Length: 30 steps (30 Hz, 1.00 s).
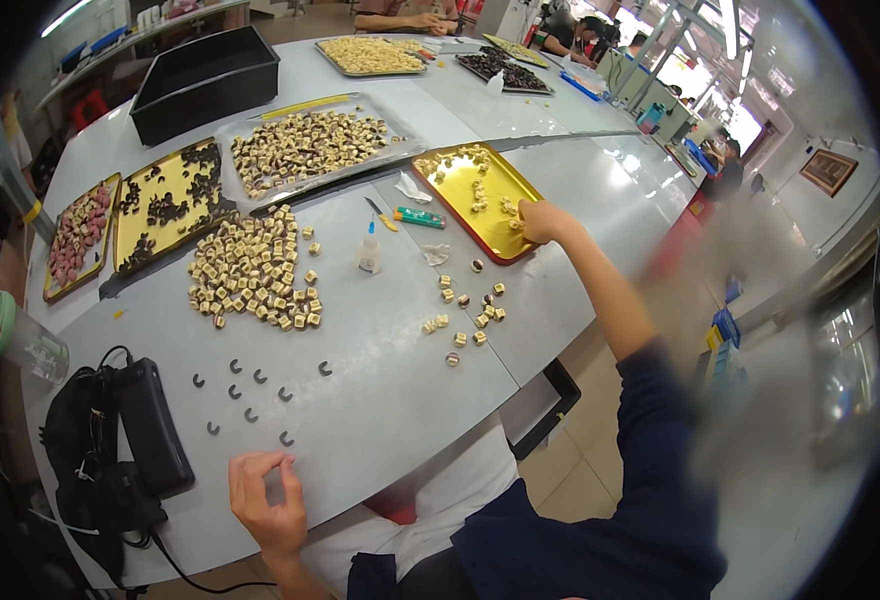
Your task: The recorder applies glue to small black plastic pieces and then joins them with gold-colored plastic components on a factory workbench.
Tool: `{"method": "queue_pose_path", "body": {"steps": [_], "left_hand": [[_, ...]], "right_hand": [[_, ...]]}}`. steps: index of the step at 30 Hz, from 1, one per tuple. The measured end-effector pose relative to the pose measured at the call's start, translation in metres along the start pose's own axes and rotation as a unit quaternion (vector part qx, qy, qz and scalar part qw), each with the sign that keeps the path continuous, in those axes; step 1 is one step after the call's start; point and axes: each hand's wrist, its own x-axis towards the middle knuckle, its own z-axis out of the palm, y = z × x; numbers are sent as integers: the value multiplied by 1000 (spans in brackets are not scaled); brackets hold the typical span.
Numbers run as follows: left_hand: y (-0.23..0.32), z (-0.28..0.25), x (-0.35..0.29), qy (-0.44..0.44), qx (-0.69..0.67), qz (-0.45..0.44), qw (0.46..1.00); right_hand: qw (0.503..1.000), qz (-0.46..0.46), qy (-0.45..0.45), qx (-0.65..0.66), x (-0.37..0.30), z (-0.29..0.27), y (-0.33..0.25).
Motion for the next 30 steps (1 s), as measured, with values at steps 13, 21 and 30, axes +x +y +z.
{"method": "queue_pose_path", "body": {"steps": [13, 21, 30], "left_hand": [[2, 1, 2, 2, -5, 2, 1000], [0, 2, 3, -5, 3, 4, 1000], [-2, 3, 3, -5, 25, -5, 1000]], "right_hand": [[968, -17, 134, 211, 11, -7, -5], [984, -82, 61, 145, 2, 23, 0], [952, -36, 221, 208, 65, 35, -35]]}}
